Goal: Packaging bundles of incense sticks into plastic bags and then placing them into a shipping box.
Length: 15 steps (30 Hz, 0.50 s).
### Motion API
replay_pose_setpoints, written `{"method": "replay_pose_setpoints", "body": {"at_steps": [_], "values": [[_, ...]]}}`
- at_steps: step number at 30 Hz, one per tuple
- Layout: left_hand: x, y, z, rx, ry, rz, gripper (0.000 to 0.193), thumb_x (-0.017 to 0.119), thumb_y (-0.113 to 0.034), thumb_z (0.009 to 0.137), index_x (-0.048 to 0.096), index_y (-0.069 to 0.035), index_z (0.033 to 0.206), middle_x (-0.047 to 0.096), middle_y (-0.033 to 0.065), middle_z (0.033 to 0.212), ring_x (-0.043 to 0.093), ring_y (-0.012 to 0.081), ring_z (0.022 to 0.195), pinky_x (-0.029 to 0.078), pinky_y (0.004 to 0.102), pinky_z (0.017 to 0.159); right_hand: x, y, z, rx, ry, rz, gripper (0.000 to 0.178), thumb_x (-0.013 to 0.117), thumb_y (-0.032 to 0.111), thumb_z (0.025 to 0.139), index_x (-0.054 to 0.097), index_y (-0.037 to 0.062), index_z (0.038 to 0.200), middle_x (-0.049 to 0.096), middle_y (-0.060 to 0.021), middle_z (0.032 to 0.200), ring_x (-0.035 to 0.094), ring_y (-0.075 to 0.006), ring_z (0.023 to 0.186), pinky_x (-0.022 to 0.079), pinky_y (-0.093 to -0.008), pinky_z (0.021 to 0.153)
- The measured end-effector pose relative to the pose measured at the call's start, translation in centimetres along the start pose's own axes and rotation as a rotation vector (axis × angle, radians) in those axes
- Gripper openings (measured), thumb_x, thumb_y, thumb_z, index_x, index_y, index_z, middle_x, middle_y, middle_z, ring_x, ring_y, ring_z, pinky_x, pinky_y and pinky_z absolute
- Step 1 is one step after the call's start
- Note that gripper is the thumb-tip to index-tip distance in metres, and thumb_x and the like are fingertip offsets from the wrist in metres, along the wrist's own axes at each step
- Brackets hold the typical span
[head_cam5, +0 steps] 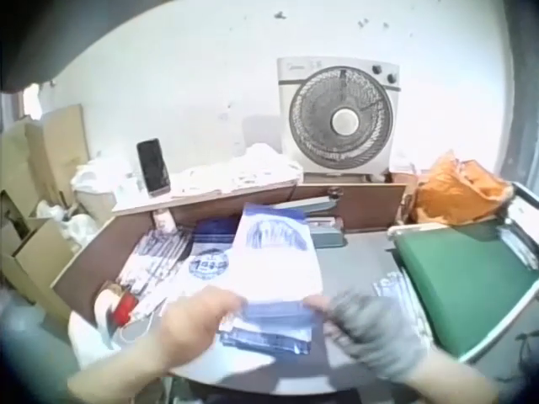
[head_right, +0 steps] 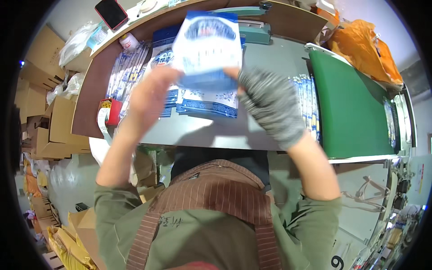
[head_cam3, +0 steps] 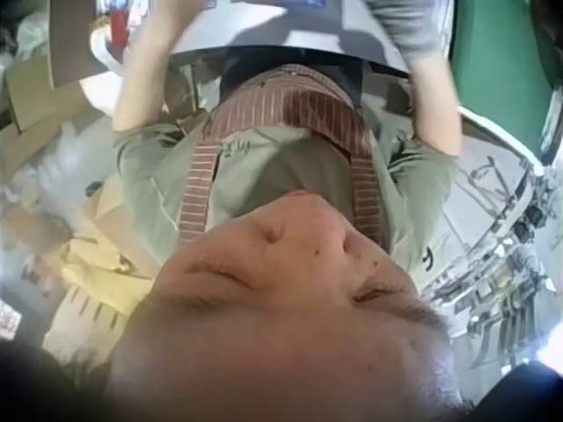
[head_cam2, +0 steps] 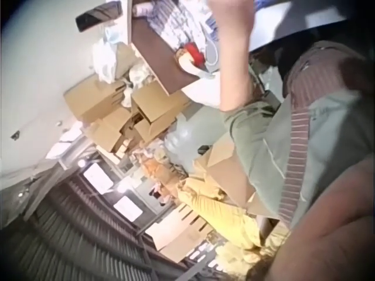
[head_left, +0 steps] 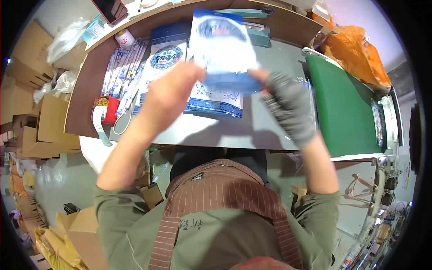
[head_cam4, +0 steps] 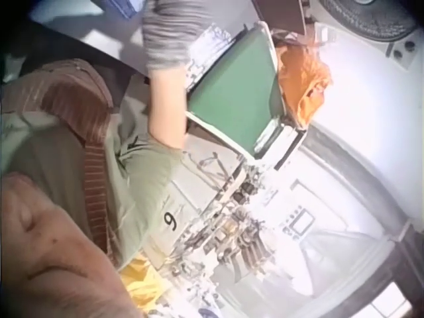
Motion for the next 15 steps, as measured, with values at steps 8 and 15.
{"method": "replay_pose_setpoints", "body": {"at_steps": [8, 15], "values": [[5.2, 3.8, -8.1, 0.102, 0.340, 0.508, 0.034, 0.063, -0.011, 0.075, 0.062, -0.004, 0.109, 0.057, 0.0065, 0.109, 0.054, 0.0237, 0.105, 0.045, 0.0358, 0.087, 11.5, -2.9, -5.5, 0.191, 0.075, 0.213, 0.033, 0.057, 0.008, 0.086, 0.061, 0.0107, 0.119, 0.062, -0.0129, 0.080, 0.062, -0.0270, 0.071, 0.050, -0.0351, 0.067], [5.2, 5.3, -3.5, 0.123, 0.243, 0.385, 0.023, 0.059, -0.005, 0.075, 0.063, -0.001, 0.097, 0.061, 0.0082, 0.107, 0.059, 0.0243, 0.101, 0.049, 0.0356, 0.083, 8.7, -6.3, -8.3, 0.919, -0.056, 1.024, 0.046, 0.052, 0.035, 0.095, 0.051, 0.0036, 0.129, 0.061, -0.0088, 0.092, 0.061, -0.0136, 0.076, 0.052, -0.0277, 0.064]]}}
Point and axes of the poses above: each hand's wrist, its own z-axis towards the middle knuckle, its own x-axis out of the palm, y = z × x, the point moved 1 cm from there along z, towards the middle knuckle
